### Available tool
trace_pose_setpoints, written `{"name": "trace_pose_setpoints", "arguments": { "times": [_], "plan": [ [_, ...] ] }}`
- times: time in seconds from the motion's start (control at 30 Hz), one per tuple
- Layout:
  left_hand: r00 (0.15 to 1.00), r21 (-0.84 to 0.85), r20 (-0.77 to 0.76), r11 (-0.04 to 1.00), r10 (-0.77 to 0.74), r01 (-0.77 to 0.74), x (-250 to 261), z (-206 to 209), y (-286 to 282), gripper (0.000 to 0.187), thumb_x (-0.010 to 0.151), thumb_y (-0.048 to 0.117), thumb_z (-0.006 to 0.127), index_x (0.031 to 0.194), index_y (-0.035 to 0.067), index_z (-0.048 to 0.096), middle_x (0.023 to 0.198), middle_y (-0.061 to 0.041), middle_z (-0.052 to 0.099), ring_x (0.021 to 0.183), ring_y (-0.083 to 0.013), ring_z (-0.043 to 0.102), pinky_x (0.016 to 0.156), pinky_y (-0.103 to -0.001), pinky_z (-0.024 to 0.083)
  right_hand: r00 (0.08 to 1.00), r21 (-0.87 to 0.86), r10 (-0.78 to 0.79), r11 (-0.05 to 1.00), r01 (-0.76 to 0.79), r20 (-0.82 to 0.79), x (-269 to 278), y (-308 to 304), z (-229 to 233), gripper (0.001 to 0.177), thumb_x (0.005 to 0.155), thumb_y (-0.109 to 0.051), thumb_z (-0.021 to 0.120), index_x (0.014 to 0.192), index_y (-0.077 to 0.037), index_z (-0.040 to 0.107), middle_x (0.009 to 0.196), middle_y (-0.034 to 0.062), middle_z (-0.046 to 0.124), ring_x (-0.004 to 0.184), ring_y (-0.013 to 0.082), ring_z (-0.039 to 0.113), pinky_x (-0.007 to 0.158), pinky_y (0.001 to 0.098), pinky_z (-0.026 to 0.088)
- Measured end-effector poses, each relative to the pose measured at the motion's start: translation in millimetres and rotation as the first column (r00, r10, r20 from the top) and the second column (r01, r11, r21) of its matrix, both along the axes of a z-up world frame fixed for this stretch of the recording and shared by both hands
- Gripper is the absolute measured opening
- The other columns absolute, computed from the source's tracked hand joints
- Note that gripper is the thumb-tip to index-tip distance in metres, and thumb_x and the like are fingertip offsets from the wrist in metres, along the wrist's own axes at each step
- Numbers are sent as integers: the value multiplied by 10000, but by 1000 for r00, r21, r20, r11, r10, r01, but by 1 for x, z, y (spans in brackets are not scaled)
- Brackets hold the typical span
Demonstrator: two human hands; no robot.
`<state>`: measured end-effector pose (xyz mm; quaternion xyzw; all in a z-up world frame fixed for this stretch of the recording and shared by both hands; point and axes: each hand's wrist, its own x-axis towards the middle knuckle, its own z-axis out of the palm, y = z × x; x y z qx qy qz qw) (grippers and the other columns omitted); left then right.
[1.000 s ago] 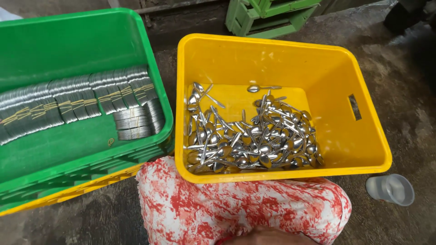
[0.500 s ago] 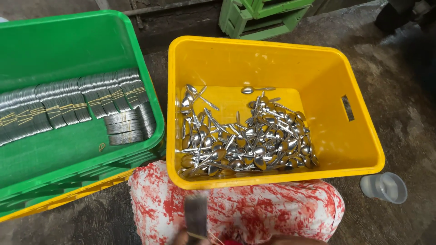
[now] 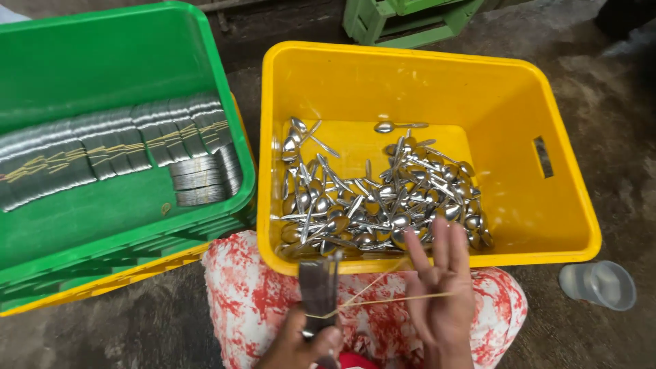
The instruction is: Sorting loose metal spoons into stacks and securing them with rubber bands before placing them in a storage crate.
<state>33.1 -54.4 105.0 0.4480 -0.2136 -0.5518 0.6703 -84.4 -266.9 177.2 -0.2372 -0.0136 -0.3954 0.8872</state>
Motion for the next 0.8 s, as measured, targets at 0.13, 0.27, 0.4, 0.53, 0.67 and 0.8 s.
{"name": "trace_pose_setpoints", "arguments": {
  "times": [0.13, 0.27, 0.4, 0.53, 0.67, 0.8],
  "plan": [
    [826, 228, 508, 963, -244, 145, 12, 38, -9, 189, 820, 257, 656, 859, 72, 667, 721, -60, 695, 624, -199, 613, 629, -326, 487, 833, -609, 75, 647, -459, -548, 27, -28, 20, 897, 757, -127, 858, 1522, -18, 400, 1613, 237, 402, 1459, 370, 474, 1076, 403, 464],
    [540, 623, 502, 716, -675, 315, 1, 46, -24, 125, 879, 200, 645, 799, 118, 695, 700, -62, 692, 634, -212, 685, 663, -351, 554, 554, -543, -167, -111, -832, -815, 53, -37, 76, 922, 522, -183, 922, 1392, -157, 618, 1405, 47, 688, 767, 184, 847, 706, 315, 692],
    [449, 541, 617, 763, -646, 354, -20, 7, -30, 153, 822, 220, 671, 913, 120, 744, 826, -100, 731, 794, -304, 710, 789, -409, 540, 558, -501, -264, -256, -827, -786, 57, -23, 92, 635, 734, -165, 771, 1346, -69, 631, 1431, 34, 674, 1010, 303, 765, 810, 409, 589],
    [224, 311, 892, 892, -393, 328, -23, -5, -23, 275, 955, 321, 578, 997, 101, 738, 933, -88, 717, 847, -281, 693, 723, -442, 509, 629, -616, -94, -136, -776, -771, 52, -34, 78, 456, 825, -38, 541, 1255, -52, 691, 1271, 112, 762, 705, 233, 734, 610, 332, 603],
    [693, 31, 714, 993, -102, 114, 8, 69, -7, 321, 891, 376, 675, 773, 78, 649, 696, -68, 703, 591, -177, 649, 556, -315, 494, 486, -458, -143, -188, -869, -862, 21, -59, 46, 269, 818, -35, 589, 945, -102, 817, 720, 42, 795, 487, 140, 625, 430, 295, 496],
    [808, 382, 555, 923, -197, -38, 12, 12, 2, 408, 856, 418, 734, 1064, 75, 661, 1026, -105, 631, 924, -220, 675, 838, -344, 544, 634, -588, -110, -279, -759, -765, 5, -29, 106, 242, 884, -130, 618, 649, -73, 629, 867, 6, 836, 636, 210, 733, 618, 354, 607]
  ]
}}
